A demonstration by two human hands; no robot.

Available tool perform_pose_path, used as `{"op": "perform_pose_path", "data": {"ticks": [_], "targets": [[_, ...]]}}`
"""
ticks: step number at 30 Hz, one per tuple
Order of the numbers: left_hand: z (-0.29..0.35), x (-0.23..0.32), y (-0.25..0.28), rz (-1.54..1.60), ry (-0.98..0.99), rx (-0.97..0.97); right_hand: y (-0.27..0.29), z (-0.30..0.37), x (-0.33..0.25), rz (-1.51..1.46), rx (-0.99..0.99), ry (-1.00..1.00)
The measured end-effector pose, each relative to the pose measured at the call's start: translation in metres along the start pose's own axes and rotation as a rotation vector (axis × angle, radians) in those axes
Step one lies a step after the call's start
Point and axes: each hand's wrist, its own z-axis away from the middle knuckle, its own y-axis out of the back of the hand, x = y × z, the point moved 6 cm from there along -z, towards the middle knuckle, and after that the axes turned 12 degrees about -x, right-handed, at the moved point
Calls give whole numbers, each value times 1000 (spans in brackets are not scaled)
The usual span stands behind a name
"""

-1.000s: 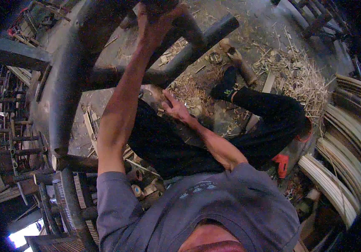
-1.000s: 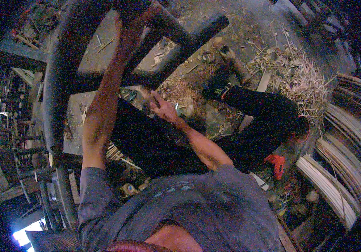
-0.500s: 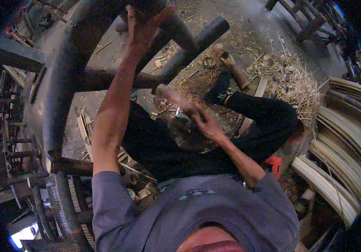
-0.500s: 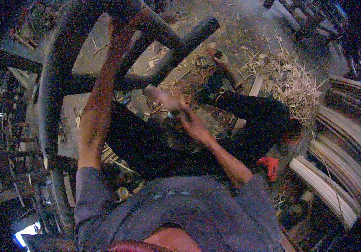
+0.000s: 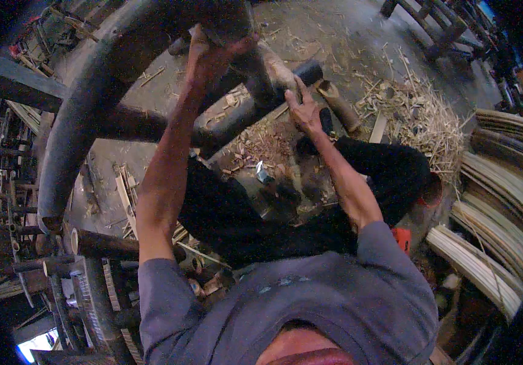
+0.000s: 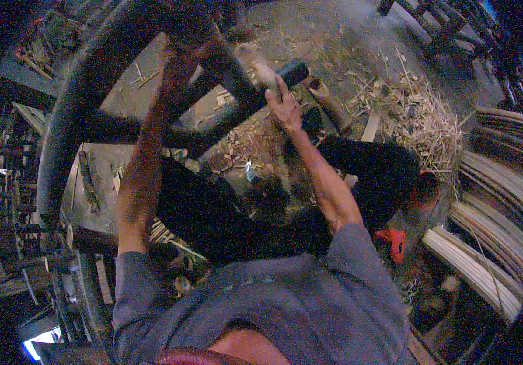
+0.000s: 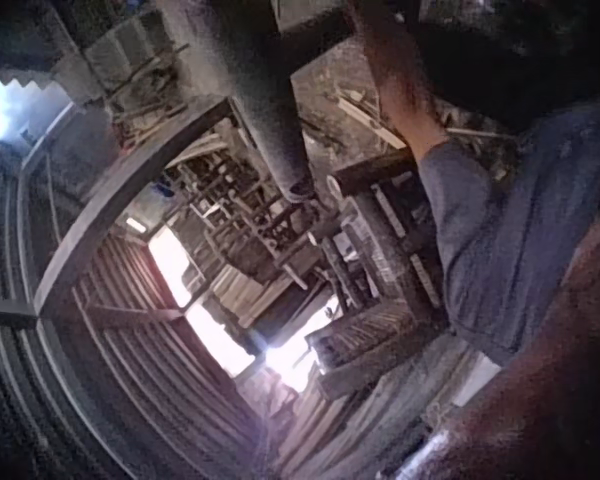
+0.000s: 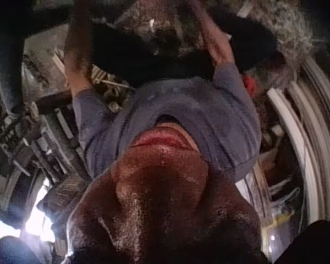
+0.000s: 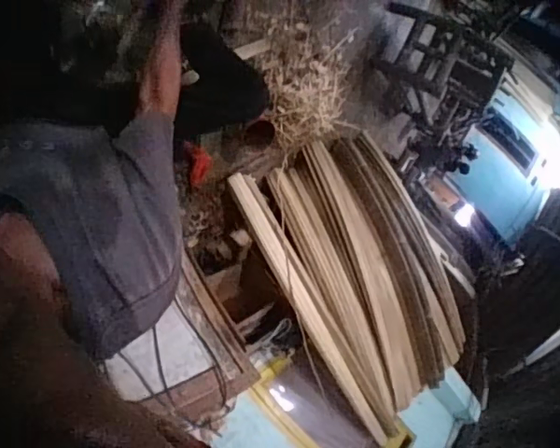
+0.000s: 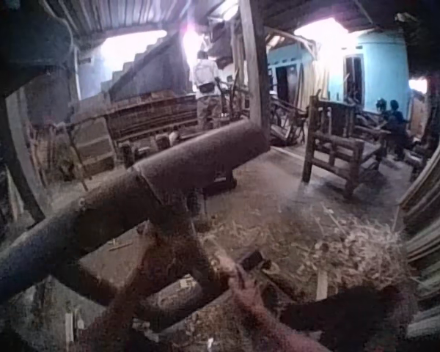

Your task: The person sits on the floor and uses a chisel and mallet to carve and shape a wooden log. They repeatedly strike the chisel to remove wood, then clear the shavings by hand and reposition the log to continue carving.

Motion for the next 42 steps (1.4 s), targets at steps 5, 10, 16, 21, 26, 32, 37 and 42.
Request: {"op": "perform_pose_path", "data": {"ticks": [5,10,16,21,26,32,37,42], "targets": [[16,-17,24,-9,-144,106,-26,30,-2,-77,9,111],[21,-22,22,3,-86,90,-31,33,13,-92,66,159],[17,-21,22,31,-45,65,-23,38,42,-57,71,58],[18,-16,37,38,-21,38,-4,52,84,-178,199,93],[4,-39,44,152,-95,-65,106,-4,153,170,392,137],[25,-43,112,168,-150,-147,146,-35,203,455,310,30],[54,-94,178,-16,427,115,184,-25,249,729,300,-148],[112,-165,267,113,544,182,183,-45,260,881,259,-290]]}}
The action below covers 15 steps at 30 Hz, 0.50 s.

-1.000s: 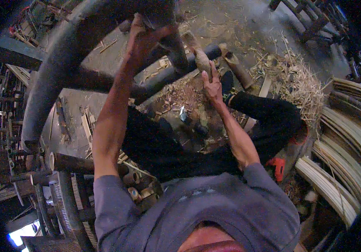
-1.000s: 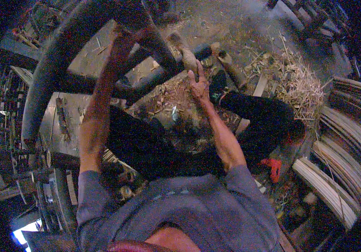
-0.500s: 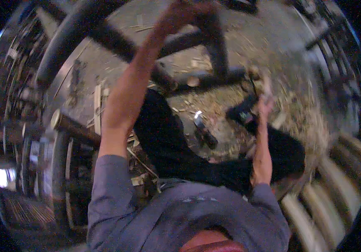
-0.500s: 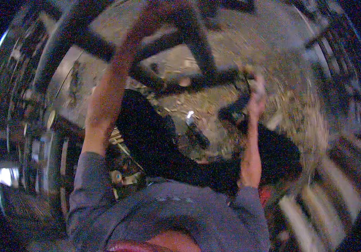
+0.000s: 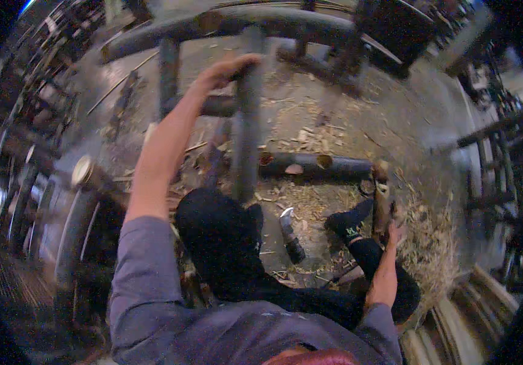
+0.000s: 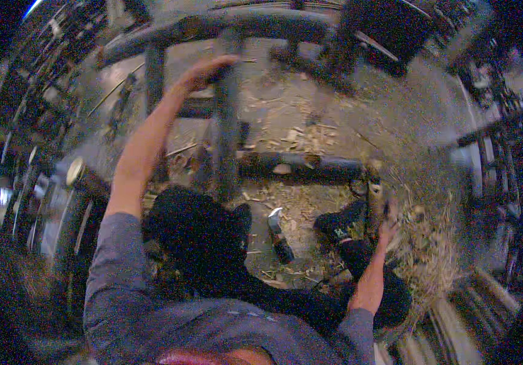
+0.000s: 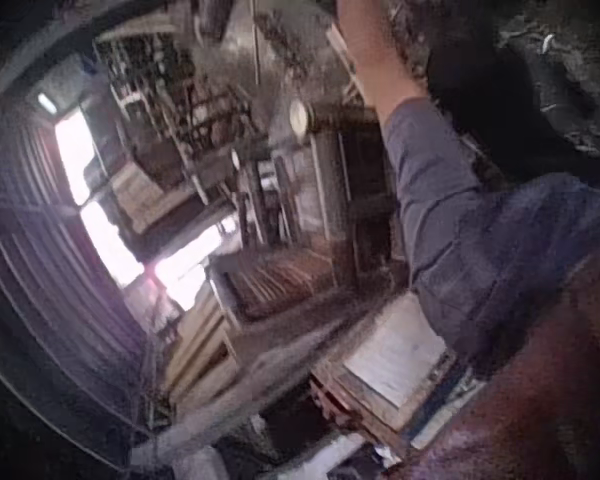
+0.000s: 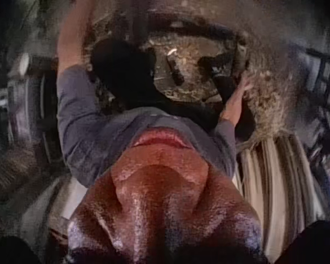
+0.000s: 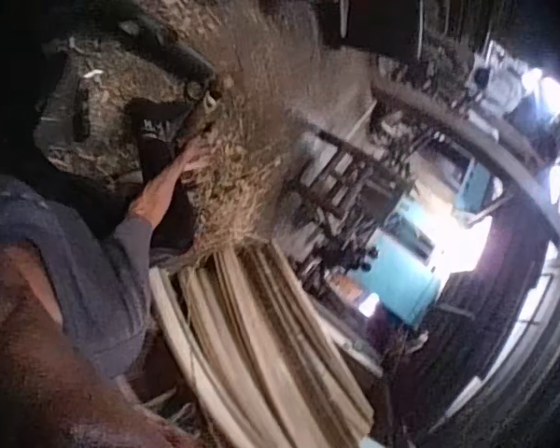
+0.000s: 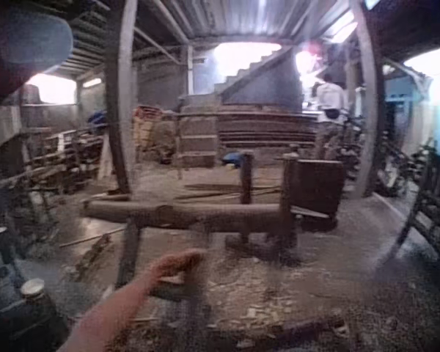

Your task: The person sits on the floor and uses a chisel and mallet to carve and shape a wooden log. They repeatedly strike the chisel to remove wood, then clear the shavings by hand and reposition the log to continue carving.

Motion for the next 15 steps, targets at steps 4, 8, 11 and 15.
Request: {"op": "perform_pose_path", "data": {"ticks": [4,8,11,15], "targets": [[21,-77,70,54,268,232,1,-11,-23,-37,-116,14],[80,-144,126,64,333,375,64,22,-178,175,15,247],[92,-184,140,89,400,365,67,41,-263,-39,15,650],[99,-224,155,-56,493,376,18,64,-338,232,-251,1038]]}}
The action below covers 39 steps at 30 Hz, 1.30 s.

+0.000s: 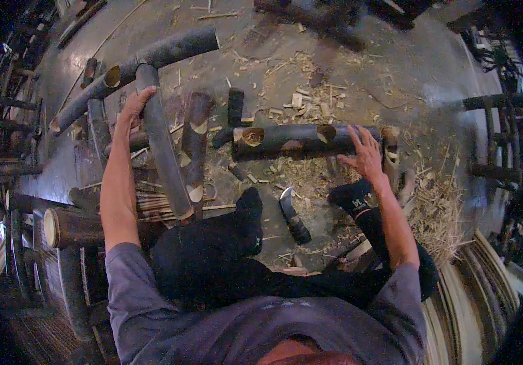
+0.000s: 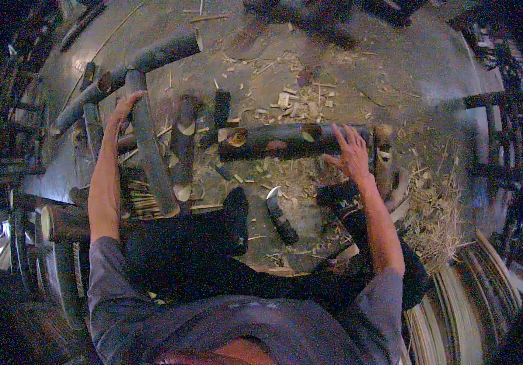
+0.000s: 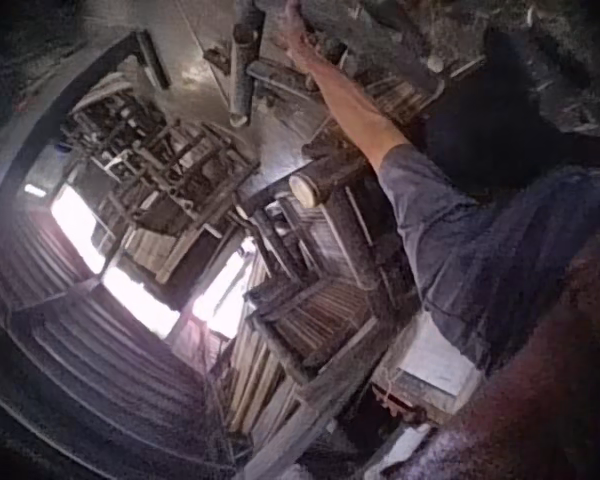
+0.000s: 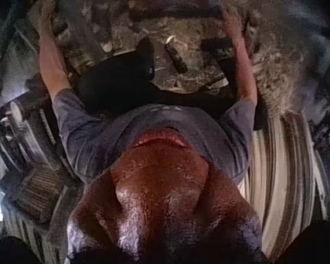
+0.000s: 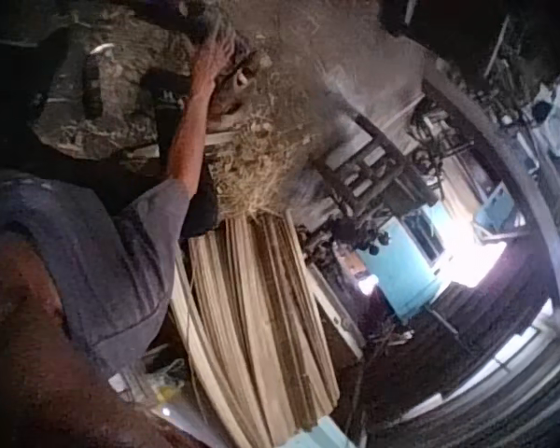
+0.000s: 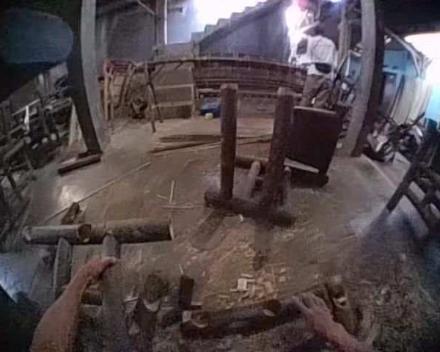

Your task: The person sits on the floor and uses a chisel and mallet to carve and shape a wooden log. They repeatedly strike the chisel to remove wood, then clear the shavings by hand and reposition the log to continue carving.

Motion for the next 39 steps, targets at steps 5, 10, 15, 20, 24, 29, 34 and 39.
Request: {"op": "perform_pose_path", "data": {"ticks": [5,10,15,20,24,29,34,39], "targets": [[-15,-72,66,-206,71,316,-39,-56,-42,115,-291,240],[-15,-78,46,-202,84,301,-67,-64,-22,181,-376,147],[-16,-112,42,-187,28,362,-74,-72,-19,175,-337,166],[-15,-102,42,-496,30,447,-77,-68,0,163,-367,165],[8,-59,18,-1045,-199,925,-41,-82,6,197,-253,139],[-18,27,-118,-983,-642,525,-12,-102,62,192,-149,-49],[-59,29,-225,-1156,-605,243,-13,-114,111,155,-58,-164],[-68,2,-242,-1232,-420,131,-33,-126,172,152,-106,-176]]}}
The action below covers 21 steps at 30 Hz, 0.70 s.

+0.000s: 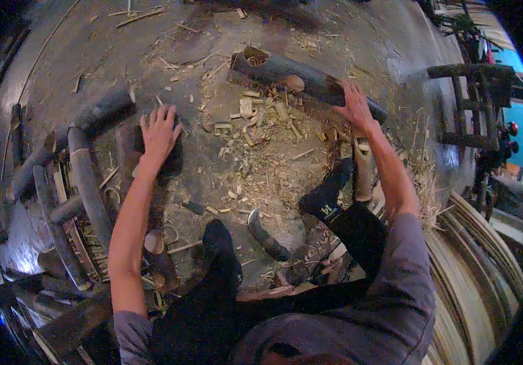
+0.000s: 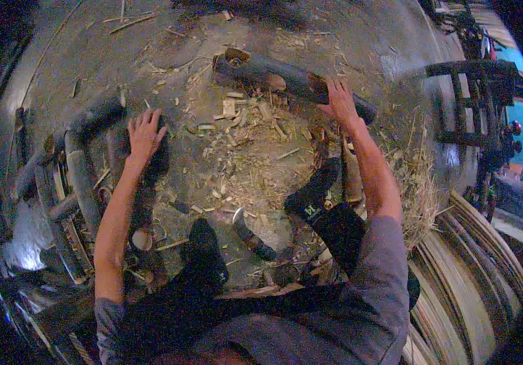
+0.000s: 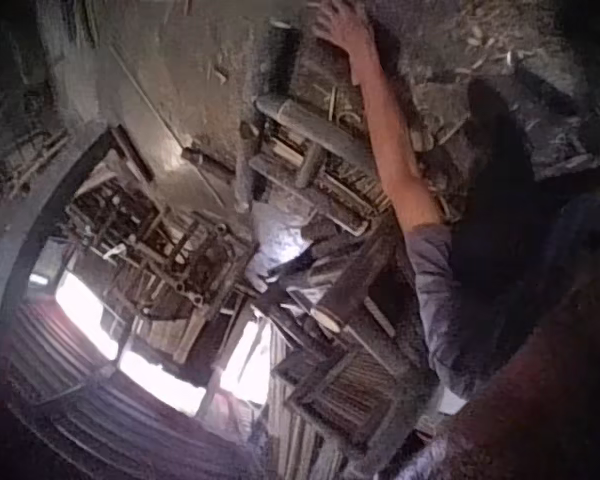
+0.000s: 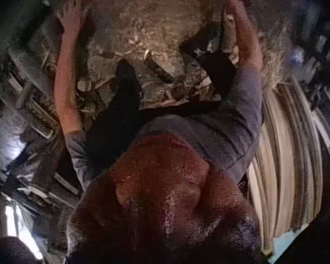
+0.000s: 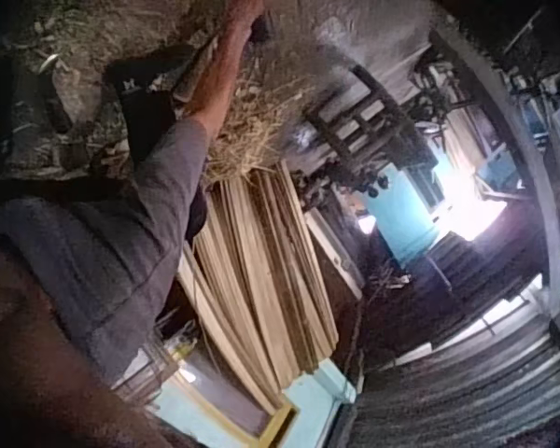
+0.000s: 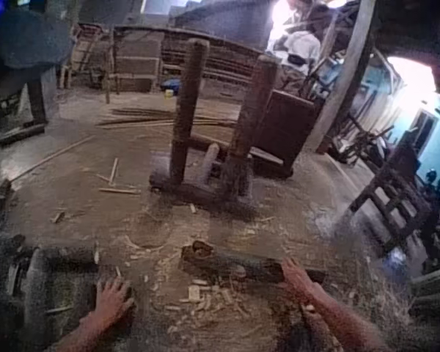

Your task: The person sits on the floor and uses a chisel and mallet to carve and shape a wooden log. They repeatedly strike the chisel to remove wood, then clear the shavings by hand and reposition the log to continue carving.

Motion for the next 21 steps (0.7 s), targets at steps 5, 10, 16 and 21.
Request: {"op": "perform_pose_path", "data": {"ticks": [5,10,16,21], "targets": [[28,-23,3,-133,107,46,6,-8,17,-88,-113,55],[48,-25,-3,-108,89,83,-10,1,44,-12,-224,12],[39,-24,-21,72,43,132,0,-41,65,-132,-137,44],[51,-32,-23,168,102,126,142,-136,-51,-502,289,68]]}}
